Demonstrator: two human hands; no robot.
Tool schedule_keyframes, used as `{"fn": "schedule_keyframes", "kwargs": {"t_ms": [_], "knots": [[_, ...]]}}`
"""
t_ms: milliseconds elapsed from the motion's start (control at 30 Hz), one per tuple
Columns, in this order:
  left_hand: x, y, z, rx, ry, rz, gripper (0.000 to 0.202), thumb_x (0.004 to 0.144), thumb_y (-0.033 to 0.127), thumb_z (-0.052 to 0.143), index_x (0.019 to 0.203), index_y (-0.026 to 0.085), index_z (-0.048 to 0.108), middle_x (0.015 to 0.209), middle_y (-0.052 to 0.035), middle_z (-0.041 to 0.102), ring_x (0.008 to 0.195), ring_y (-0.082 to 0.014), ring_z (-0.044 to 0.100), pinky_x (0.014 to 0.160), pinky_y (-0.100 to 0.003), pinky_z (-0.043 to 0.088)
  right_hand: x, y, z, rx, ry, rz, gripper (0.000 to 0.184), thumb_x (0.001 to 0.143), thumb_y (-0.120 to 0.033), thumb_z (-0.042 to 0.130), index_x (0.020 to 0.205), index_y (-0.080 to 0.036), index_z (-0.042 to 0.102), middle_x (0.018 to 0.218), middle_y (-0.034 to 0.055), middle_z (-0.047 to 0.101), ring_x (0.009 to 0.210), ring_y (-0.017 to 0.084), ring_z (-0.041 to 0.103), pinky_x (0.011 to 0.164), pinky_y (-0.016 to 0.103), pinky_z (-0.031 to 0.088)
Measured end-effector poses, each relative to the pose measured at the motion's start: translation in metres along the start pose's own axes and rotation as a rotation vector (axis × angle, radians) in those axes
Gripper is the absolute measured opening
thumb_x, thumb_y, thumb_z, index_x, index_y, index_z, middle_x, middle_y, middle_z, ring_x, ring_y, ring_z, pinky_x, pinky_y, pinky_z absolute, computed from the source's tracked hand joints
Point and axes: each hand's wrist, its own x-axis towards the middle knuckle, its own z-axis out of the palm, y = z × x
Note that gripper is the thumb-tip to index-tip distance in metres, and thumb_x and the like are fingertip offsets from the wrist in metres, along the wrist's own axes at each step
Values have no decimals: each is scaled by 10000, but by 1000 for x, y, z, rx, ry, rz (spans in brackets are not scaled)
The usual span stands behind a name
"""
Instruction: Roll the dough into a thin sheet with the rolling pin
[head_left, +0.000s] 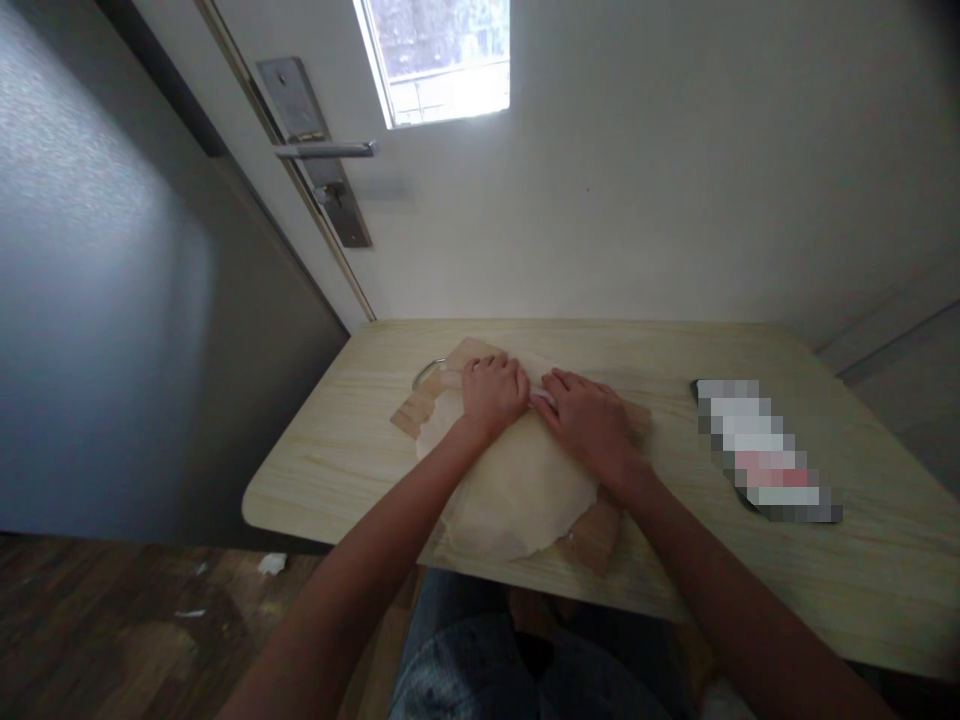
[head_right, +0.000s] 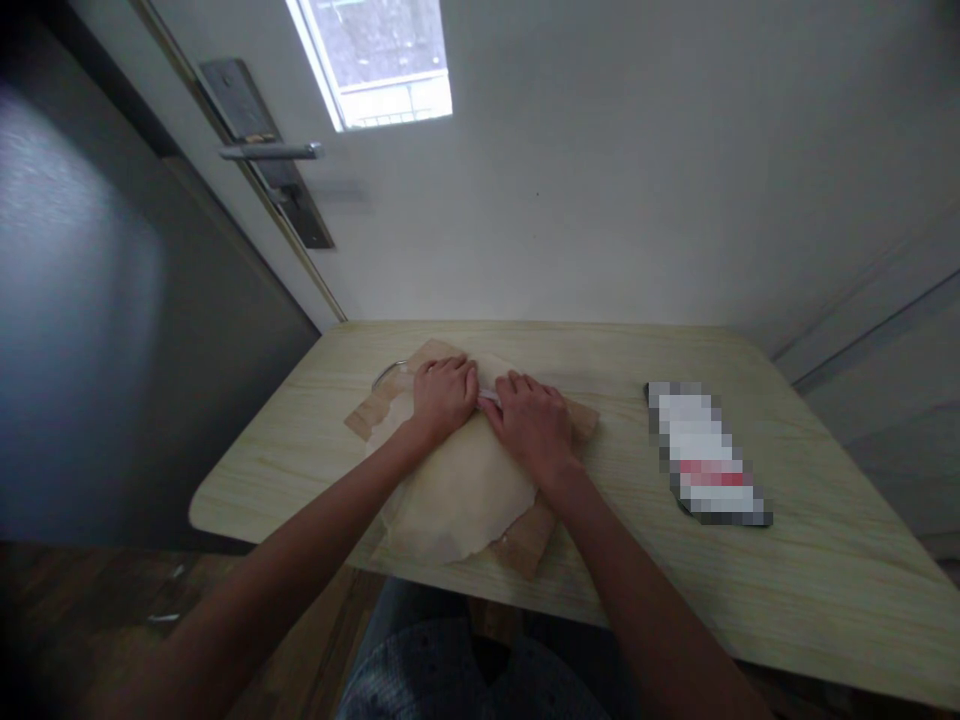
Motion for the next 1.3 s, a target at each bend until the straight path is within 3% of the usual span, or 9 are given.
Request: {"fn": "schedule_keyframes", "kwargs": {"t_ms": [467, 900, 1300], "knots": [[-1, 0, 2, 12, 23, -11, 350, 867, 254, 262, 880, 153, 597, 993, -78, 622, 935, -209, 547, 833, -368, 328, -2, 0, -3, 15, -3, -2, 401, 882, -412, 263, 1039, -169, 541, 1109, 103, 561, 984, 209, 502, 797, 330, 343], [-19, 2, -5, 56, 36, 7, 330, 874, 264, 262, 881, 165, 576, 971, -80, 609, 971, -209, 514, 866, -382, 319, -17, -7, -3, 39, 68, -36, 369, 877, -373, 320, 1083, -149, 527, 1175, 134, 527, 1109, 209, 434, 877, 365, 324], [-42, 0, -8, 46, 63, 15, 365, 876, 273, 261, 1137, 165, 492, 1182, -74, 532, 1160, -233, 397, 984, -402, 245, -32, -14, -5, 64, 91, -27, 361, 872, -324, 333, 1150, -163, 499, 1265, 100, 470, 1146, 222, 414, 907, 387, 323]]}}
